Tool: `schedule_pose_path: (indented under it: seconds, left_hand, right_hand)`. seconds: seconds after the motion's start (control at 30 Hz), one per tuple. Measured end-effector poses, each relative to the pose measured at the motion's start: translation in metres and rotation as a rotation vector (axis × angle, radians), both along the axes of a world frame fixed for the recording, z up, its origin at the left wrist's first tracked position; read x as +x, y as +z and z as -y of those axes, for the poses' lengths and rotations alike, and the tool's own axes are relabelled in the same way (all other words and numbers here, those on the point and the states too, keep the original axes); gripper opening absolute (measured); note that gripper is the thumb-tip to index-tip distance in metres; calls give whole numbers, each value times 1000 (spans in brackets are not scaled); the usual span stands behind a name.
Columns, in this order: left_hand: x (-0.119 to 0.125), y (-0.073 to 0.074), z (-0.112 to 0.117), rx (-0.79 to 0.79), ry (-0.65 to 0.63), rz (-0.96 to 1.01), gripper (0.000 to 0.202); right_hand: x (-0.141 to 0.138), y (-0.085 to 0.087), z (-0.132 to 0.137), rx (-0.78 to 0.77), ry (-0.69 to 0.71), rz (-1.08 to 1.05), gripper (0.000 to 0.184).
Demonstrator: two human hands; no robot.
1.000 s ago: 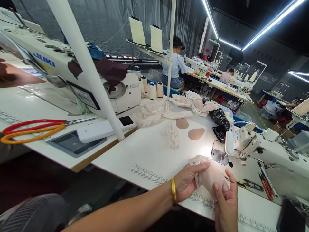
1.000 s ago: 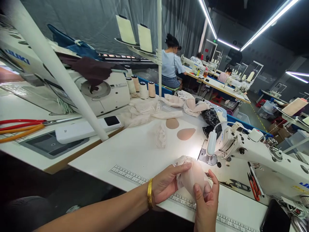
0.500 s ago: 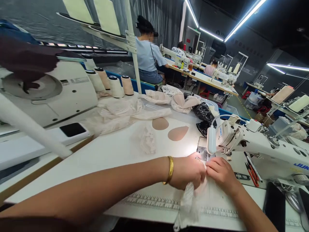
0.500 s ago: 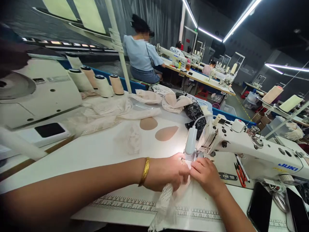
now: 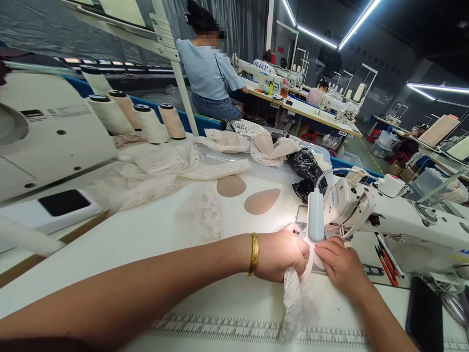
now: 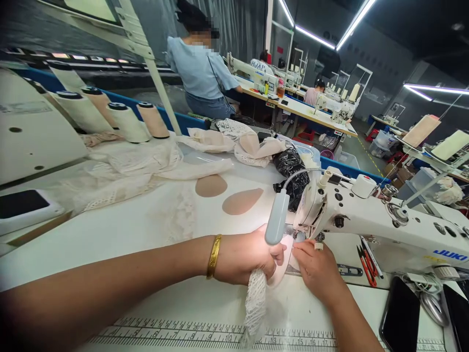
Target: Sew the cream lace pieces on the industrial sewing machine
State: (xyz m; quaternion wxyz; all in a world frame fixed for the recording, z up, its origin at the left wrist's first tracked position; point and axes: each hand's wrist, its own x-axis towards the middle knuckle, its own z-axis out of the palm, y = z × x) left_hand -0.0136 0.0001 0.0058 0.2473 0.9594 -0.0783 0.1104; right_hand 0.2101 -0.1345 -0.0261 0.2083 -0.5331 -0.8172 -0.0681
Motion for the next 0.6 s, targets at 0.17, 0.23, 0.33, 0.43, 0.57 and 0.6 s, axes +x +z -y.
schedule_pose_path:
  seconds: [0.17, 0.23, 0.33, 0.43, 0.57, 0.6]
  left_hand:
    - [3, -1, -3, -120, -4, 56, 10]
    - [4, -1, -4, -148, 2, 56, 9]
    - [5, -1, -5, -115, 8, 26, 8]
    - [4, -4, -5, -115, 11, 16, 9]
    - [4, -6, -5, -161, 3, 50, 11]
    - [4, -6, -5, -162, -1, 52, 11]
  right_hand:
    - [1, -1, -1, 19, -36, 32, 36]
    - [2, -2, -1, 28, -49, 41, 39]
    - [2, -2, -1, 32, -49, 40, 40]
    - [1, -1, -1, 25, -48, 21, 38]
    - [1, -2, 0, 22, -49, 14, 37]
    - [2, -2, 1, 22, -55, 20, 36]
